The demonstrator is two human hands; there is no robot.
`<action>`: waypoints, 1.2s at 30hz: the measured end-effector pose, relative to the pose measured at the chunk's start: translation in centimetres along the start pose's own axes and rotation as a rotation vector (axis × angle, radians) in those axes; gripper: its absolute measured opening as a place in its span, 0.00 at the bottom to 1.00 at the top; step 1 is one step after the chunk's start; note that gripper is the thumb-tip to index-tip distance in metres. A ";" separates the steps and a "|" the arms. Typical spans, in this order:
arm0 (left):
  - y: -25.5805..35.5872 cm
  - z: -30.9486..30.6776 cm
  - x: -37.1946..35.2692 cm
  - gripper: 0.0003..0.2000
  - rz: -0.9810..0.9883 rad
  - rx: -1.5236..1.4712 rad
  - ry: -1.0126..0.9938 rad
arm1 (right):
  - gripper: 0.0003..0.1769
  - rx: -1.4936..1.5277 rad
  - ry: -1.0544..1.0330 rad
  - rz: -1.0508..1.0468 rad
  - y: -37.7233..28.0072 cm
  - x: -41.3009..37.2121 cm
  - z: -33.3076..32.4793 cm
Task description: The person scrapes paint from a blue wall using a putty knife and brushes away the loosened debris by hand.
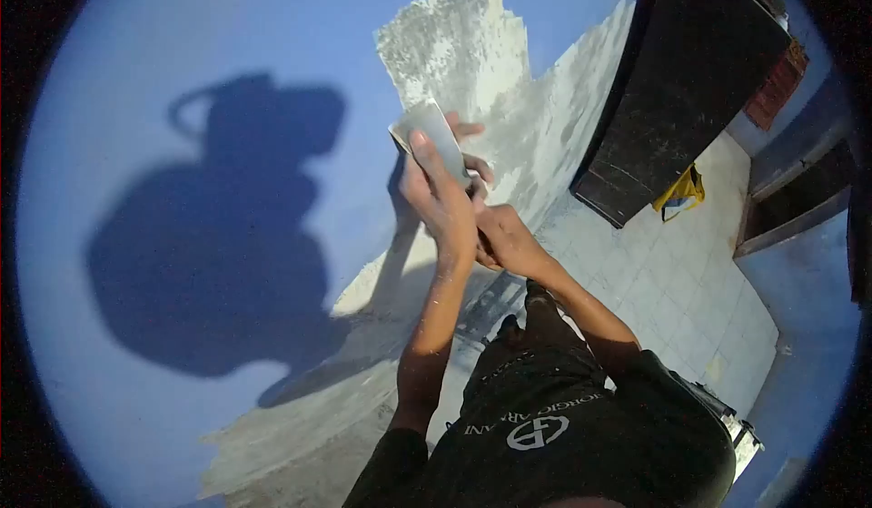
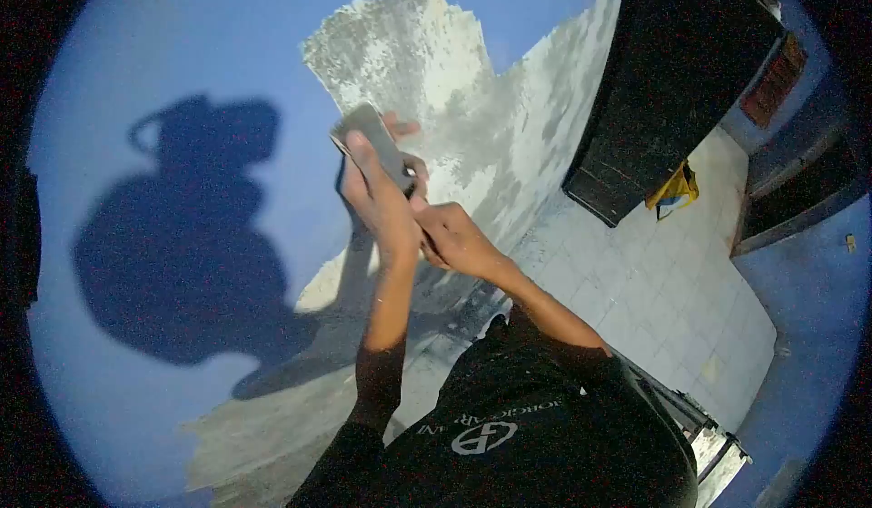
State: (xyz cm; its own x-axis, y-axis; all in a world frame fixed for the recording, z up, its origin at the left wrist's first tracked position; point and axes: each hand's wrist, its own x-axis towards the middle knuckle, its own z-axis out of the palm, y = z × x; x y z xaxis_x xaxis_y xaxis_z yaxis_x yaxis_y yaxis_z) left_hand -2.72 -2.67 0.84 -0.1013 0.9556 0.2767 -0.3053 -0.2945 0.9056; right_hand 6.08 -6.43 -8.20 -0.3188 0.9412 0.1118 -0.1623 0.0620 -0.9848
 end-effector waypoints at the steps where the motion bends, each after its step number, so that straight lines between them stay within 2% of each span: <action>1: -1.3 -0.2 -0.7 0.25 -0.018 -0.006 0.024 | 0.30 -0.059 -0.022 0.001 -0.3 -0.1 -0.4; 3: -5.3 -1.1 -1.8 0.25 -0.002 0.022 0.037 | 0.30 -0.039 0.001 0.012 2.5 -1.5 -0.6; 5: -7.2 -1.6 -2.2 0.26 -0.103 0.020 0.049 | 0.30 0.087 0.025 0.179 5.3 -1.9 -1.1; 7: -4.7 -0.8 -0.9 0.25 -0.086 0.031 0.049 | 0.29 0.140 0.018 0.193 2.5 -0.5 -0.4; 9: -0.5 0.0 0.6 0.26 0.040 0.007 0.020 | 0.29 0.001 0.016 -0.062 -0.1 1.2 0.3; 10: 0.8 0.0 1.0 0.26 0.047 0.000 0.017 | 0.30 0.051 -0.022 -0.007 -2.1 1.8 0.7; 14: -3.1 -1.6 -0.6 0.26 0.045 0.084 0.056 | 0.30 -0.092 -0.022 0.027 1.5 0.5 0.1; 16: -5.5 -2.3 -2.1 0.26 -0.026 0.050 0.078 | 0.30 -0.042 0.004 0.139 4.3 -1.0 -0.4; 19: -7.0 -2.4 -3.4 0.26 -0.147 -0.024 0.119 | 0.30 -0.053 0.054 0.160 6.7 -2.5 -0.9; 20: -7.3 -2.4 -3.5 0.27 -0.208 -0.052 0.125 | 0.30 -0.059 0.047 0.164 6.9 -2.7 -1.1; 23: -5.6 -1.6 -2.5 0.27 -0.148 -0.086 0.078 | 0.29 -0.074 0.123 0.161 5.1 -2.2 -1.0; 25: -4.6 -1.3 -1.9 0.28 -0.135 -0.080 0.076 | 0.28 -0.296 0.079 0.053 3.4 -1.6 -1.1; 26: -4.7 -1.4 -1.7 0.28 -0.159 -0.112 0.053 | 0.28 -0.303 0.075 0.054 2.8 -1.7 -1.0; 28: -4.8 -1.1 -1.7 0.28 -0.197 -0.150 0.065 | 0.29 -0.123 0.151 0.139 2.2 -2.0 -0.8; 32: -5.7 -1.0 -2.1 0.28 -0.207 -0.152 0.121 | 0.29 -0.040 0.134 0.218 3.1 -2.0 -1.2; 34: -4.5 -0.8 -1.4 0.28 -0.185 -0.117 0.116 | 0.30 -0.005 -0.004 0.190 1.8 -1.5 -1.3; 36: -4.6 -0.9 -1.5 0.28 -0.180 -0.131 0.110 | 0.30 0.002 0.010 0.206 1.8 -1.6 -1.4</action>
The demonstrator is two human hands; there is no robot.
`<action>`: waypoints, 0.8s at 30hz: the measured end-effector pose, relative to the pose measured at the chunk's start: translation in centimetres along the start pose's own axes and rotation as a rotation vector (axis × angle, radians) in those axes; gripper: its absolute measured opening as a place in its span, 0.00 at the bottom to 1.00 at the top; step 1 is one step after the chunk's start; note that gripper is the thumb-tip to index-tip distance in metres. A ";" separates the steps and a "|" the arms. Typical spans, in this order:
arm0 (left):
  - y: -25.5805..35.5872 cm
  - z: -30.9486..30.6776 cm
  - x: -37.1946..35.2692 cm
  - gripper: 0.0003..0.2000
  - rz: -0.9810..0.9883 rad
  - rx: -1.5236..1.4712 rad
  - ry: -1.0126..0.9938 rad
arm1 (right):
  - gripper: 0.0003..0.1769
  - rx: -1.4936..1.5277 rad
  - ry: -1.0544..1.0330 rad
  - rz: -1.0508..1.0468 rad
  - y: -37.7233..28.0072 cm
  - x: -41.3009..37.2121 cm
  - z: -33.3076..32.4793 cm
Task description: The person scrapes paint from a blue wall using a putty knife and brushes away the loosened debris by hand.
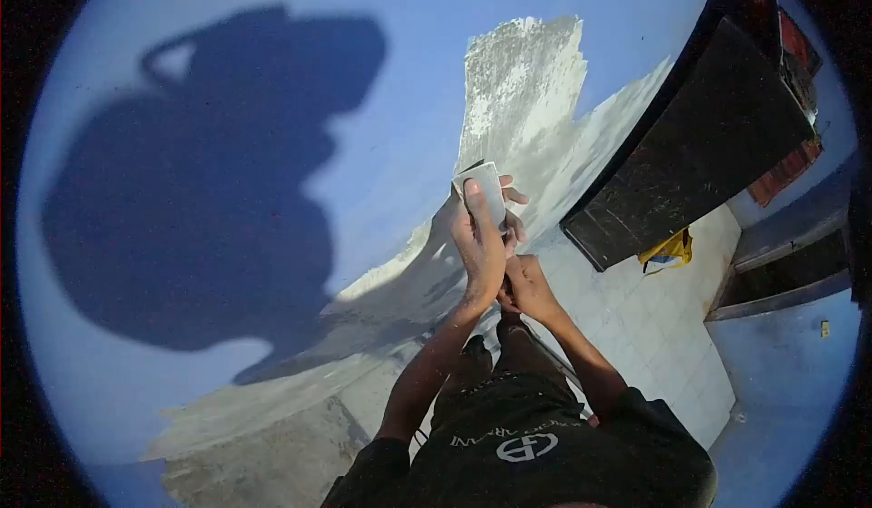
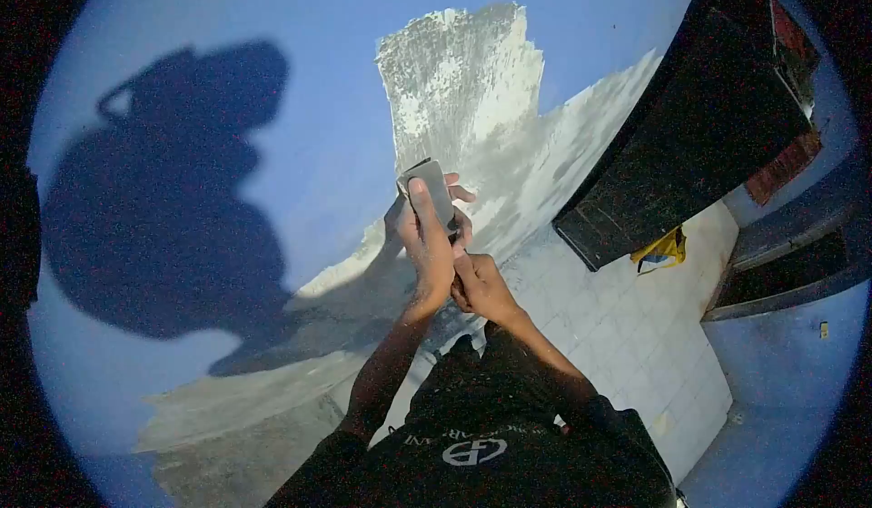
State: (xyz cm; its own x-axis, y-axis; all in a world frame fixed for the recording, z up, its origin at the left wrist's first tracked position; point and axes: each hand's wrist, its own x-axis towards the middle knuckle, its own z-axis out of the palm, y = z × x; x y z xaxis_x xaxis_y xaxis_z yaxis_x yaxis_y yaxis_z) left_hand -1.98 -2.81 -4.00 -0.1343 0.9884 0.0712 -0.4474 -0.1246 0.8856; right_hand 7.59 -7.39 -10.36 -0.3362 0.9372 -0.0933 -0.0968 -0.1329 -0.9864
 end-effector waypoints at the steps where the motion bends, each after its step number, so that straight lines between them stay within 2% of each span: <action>1: 0.1 -0.1 0.0 0.28 0.009 -0.001 -0.020 | 0.30 0.021 0.018 0.002 0.1 0.0 0.2; 5: -0.9 -0.6 -0.1 0.28 0.037 0.039 0.002 | 0.31 -0.040 0.066 -0.054 1.6 0.4 0.2; 8: 0.0 -0.2 0.2 0.29 0.046 0.030 -0.025 | 0.32 -0.029 0.010 0.035 0.0 -0.1 0.2; 12: -0.5 -0.4 -0.5 0.29 -0.055 -0.004 -0.014 | 0.33 -0.013 0.020 0.048 1.6 0.0 -0.1; 16: 0.1 -0.4 0.4 0.29 0.025 0.038 -0.038 | 0.33 0.003 0.033 0.010 0.3 0.7 0.9; 19: -0.4 -0.5 -0.2 0.29 0.008 0.048 -0.022 | 0.32 0.042 0.004 0.006 1.2 0.5 0.3; 20: -1.4 -0.7 -0.5 0.29 -0.052 0.034 0.029 | 0.32 0.042 0.005 0.002 1.8 0.4 0.3; 23: -1.9 -0.9 -0.2 0.29 0.017 0.088 -0.009 | 0.32 -0.031 0.068 0.034 1.5 0.6 0.3; 24: 0.1 0.1 0.1 0.29 0.033 0.084 -0.011 | 0.31 -0.051 0.080 -0.034 -0.3 1.0 0.7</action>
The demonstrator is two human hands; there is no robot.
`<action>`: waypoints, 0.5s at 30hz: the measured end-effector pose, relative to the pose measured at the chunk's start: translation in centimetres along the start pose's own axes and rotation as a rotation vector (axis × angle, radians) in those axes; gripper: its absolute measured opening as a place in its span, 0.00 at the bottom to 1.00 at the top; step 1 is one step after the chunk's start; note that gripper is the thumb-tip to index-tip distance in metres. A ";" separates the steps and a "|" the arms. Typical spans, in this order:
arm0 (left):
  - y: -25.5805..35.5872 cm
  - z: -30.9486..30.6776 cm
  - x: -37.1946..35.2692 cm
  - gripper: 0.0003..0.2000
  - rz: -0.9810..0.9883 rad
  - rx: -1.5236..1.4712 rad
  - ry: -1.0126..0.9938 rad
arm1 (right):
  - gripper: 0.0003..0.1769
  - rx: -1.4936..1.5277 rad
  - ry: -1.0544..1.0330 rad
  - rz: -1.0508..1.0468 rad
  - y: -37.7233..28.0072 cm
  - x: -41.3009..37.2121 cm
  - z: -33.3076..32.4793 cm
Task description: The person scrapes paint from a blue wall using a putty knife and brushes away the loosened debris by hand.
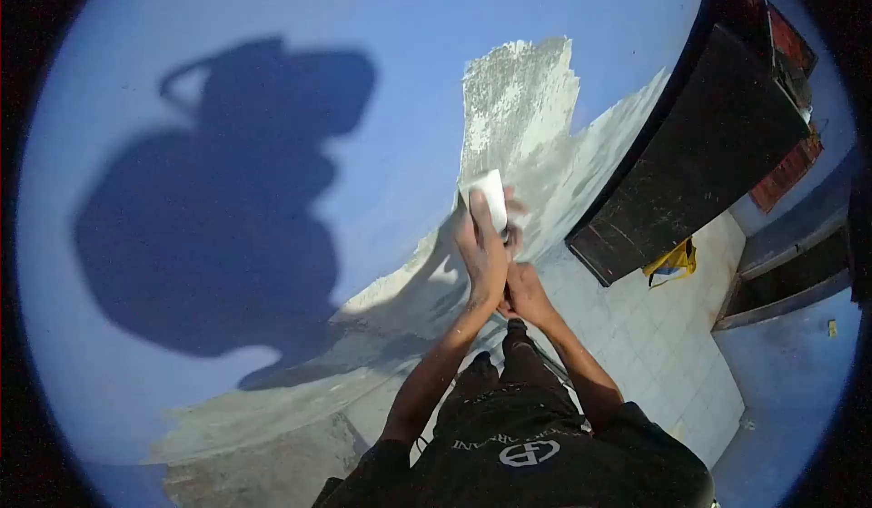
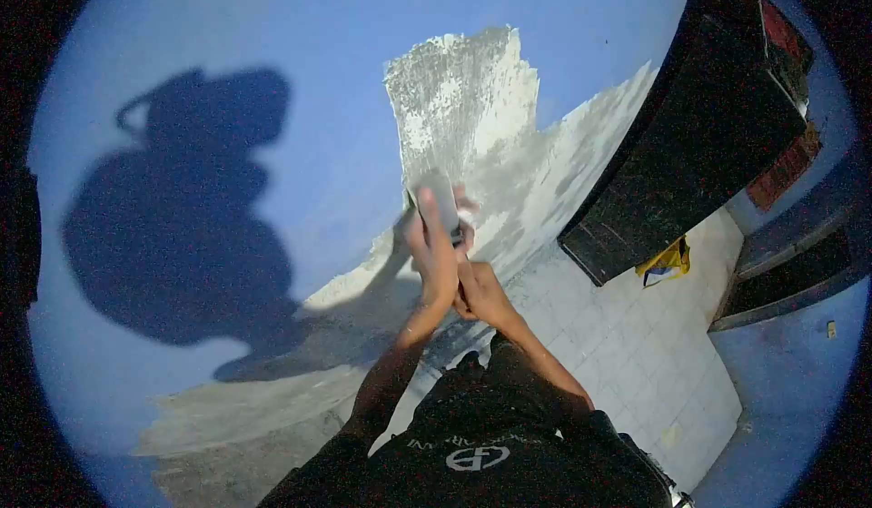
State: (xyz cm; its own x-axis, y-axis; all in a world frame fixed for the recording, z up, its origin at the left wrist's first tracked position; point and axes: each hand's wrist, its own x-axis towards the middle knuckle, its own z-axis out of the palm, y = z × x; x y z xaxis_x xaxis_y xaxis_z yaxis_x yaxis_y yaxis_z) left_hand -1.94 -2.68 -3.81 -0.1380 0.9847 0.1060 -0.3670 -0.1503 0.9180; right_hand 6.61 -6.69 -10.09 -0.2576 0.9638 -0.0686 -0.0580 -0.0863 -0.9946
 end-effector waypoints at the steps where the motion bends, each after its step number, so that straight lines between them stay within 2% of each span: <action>1: 1.1 0.5 0.4 0.29 -0.018 0.006 0.000 | 0.31 -0.012 0.017 -0.049 -1.1 0.1 0.2; 3: 2.0 1.1 0.2 0.29 0.044 -0.086 -0.022 | 0.32 -0.008 -0.006 -0.041 -0.7 -0.8 -0.5; 4: 0.9 0.9 -0.3 0.29 -0.064 -0.123 0.029 | 0.32 -0.030 -0.026 -0.005 -0.1 -0.7 -1.1; 6: -3.1 -0.6 -1.4 0.29 -0.050 -0.062 0.019 | 0.31 -0.080 0.000 0.055 1.7 -1.5 -1.5; 8: -4.6 -1.0 -1.1 0.31 -0.063 0.004 0.042 | 0.32 -0.064 0.005 0.035 1.3 -1.3 -1.2; 9: -3.1 -0.5 -0.8 0.31 -0.070 0.005 0.037 | 0.32 -0.036 0.021 0.036 1.2 -1.5 -0.8; 10: 0.0 0.6 -0.3 0.32 -0.010 -0.024 0.031 | 0.33 -0.033 0.009 -0.053 0.6 -0.7 -0.7; 11: 2.2 1.2 0.0 0.33 0.041 -0.051 0.030 | 0.33 -0.028 0.018 -0.029 0.0 -0.8 -0.7; 12: 3.0 1.1 0.2 0.32 -0.017 -0.094 -0.042 | 0.34 -0.015 -0.011 -0.013 -0.9 -0.7 -0.7; 13: 2.6 1.1 0.0 0.32 -0.004 -0.098 -0.044 | 0.34 -0.011 -0.049 -0.021 -1.8 -0.1 -0.9; 15: -0.5 0.0 -0.9 0.31 -0.081 -0.071 -0.004 | 0.34 -0.061 -0.024 0.008 0.5 -1.0 -1.1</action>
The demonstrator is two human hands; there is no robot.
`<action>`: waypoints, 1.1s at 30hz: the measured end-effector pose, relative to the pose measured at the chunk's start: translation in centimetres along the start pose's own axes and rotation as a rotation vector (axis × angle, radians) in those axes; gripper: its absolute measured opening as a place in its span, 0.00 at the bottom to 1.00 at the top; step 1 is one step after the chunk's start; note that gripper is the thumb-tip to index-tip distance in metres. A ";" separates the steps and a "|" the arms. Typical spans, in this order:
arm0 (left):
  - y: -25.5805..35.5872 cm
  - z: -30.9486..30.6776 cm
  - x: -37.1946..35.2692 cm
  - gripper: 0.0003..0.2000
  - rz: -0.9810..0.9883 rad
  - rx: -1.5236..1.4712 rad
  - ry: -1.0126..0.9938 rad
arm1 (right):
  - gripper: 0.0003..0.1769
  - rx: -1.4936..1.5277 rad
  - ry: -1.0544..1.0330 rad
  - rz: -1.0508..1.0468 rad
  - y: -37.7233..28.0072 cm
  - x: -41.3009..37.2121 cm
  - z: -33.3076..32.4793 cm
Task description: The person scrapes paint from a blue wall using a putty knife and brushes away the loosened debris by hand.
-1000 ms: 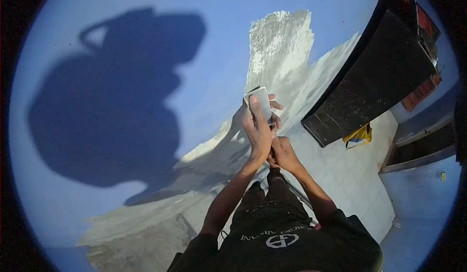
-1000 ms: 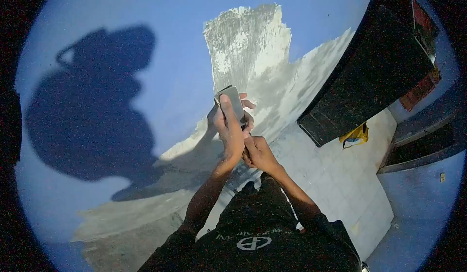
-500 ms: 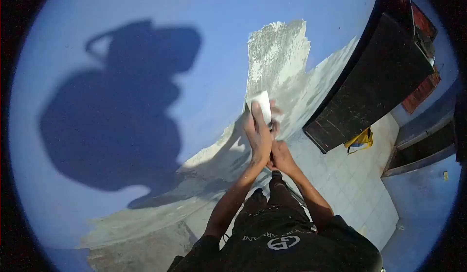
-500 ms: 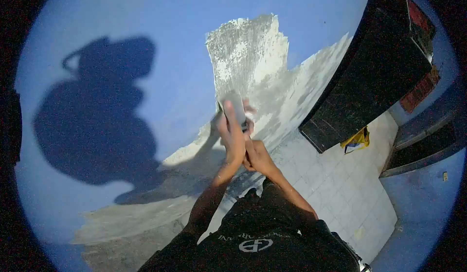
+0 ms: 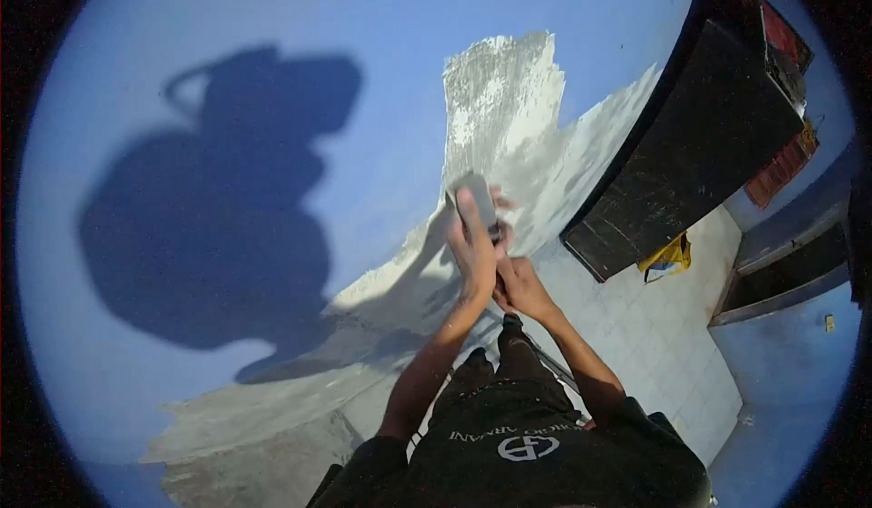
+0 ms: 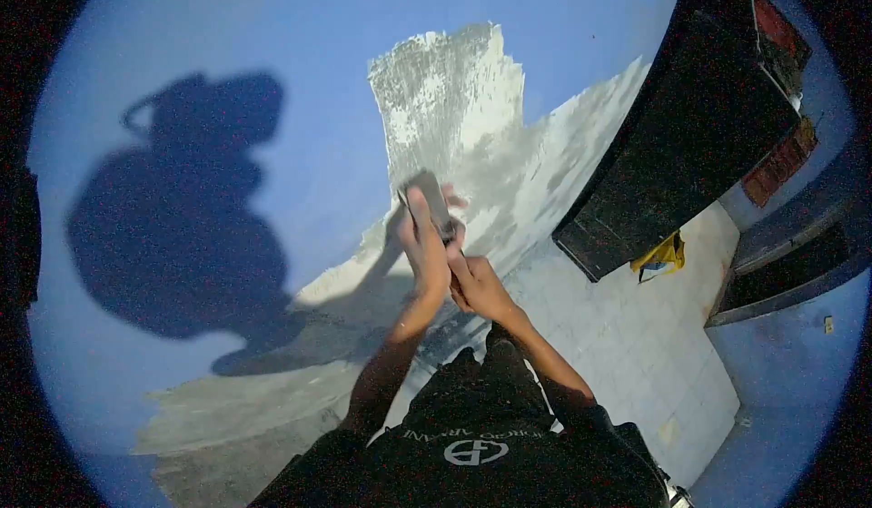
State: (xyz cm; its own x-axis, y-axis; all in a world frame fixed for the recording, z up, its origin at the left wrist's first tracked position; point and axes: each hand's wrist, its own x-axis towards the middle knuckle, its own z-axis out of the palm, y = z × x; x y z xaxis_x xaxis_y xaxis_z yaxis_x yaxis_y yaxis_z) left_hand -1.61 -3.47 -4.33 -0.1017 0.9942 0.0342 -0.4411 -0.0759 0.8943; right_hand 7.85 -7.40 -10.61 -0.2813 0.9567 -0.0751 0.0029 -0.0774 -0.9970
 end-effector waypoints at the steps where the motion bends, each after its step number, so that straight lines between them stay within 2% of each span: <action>1: -2.3 -0.9 0.0 0.30 0.004 0.016 0.003 | 0.34 0.001 0.020 -0.001 2.1 -0.4 -0.1; 2: -2.3 -0.5 0.4 0.30 0.015 0.013 -0.003 | 0.35 -0.005 0.036 -0.004 2.9 -0.2 -0.4; 4: -1.1 0.6 0.2 0.27 0.034 -0.047 0.139 | 0.35 -0.024 0.025 -0.008 1.5 0.0 0.2; 6: 2.7 1.4 0.6 0.28 0.093 -0.001 0.004 | 0.35 0.100 -0.047 -0.054 -1.2 1.1 0.4; 9: 1.1 1.0 0.6 0.28 0.137 -0.020 0.018 | 0.37 0.032 -0.095 -0.033 -1.2 0.7 -0.6; 11: -2.0 -0.2 0.1 0.28 0.022 -0.016 0.089 | 0.37 -0.019 -0.025 0.049 0.6 -0.2 -0.5; 14: 0.9 0.6 0.2 0.28 0.071 0.050 0.061 | 0.37 -0.006 -0.013 -0.097 -0.1 0.9 0.3; 15: 2.7 1.2 0.4 0.28 0.106 0.046 0.014 | 0.37 0.020 -0.026 -0.087 -1.4 1.2 0.4; 18: 2.4 1.3 0.4 0.28 0.070 0.002 0.027 | 0.36 0.015 -0.041 -0.077 -1.9 0.9 -0.1; 19: 1.5 0.9 0.1 0.29 0.052 0.011 0.032 | 0.35 0.055 -0.071 0.000 -1.5 0.5 -0.2; 21: -2.0 -0.3 -0.4 0.29 0.053 0.030 0.073 | 0.35 0.083 -0.087 0.034 2.0 -0.2 -0.4; 22: -1.8 -0.1 -0.1 0.30 0.050 0.044 0.118 | 0.35 0.108 -0.103 0.074 1.8 0.2 -0.3; 25: 1.7 1.1 0.7 0.30 0.090 0.059 0.049 | 0.33 0.146 -0.090 0.018 -0.6 1.0 0.1; 27: 1.8 1.0 0.6 0.31 0.127 0.028 0.006 | 0.31 0.180 -0.100 0.029 -2.4 0.6 0.0; 32: -0.2 -0.2 0.2 0.28 0.063 0.037 0.019 | 0.31 0.120 -0.071 -0.009 -0.2 0.4 0.3; 33: 1.8 0.9 0.3 0.27 0.068 0.015 0.041 | 0.31 0.120 -0.078 -0.035 -0.3 0.5 0.4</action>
State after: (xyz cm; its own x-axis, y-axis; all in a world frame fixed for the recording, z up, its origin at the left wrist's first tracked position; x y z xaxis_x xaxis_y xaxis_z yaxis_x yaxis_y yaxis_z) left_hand -1.66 -3.20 -2.36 -0.1671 0.9829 0.0771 -0.4183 -0.1415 0.8972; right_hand 7.34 -6.98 -10.36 -0.3529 0.9350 -0.0344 -0.1217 -0.0824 -0.9891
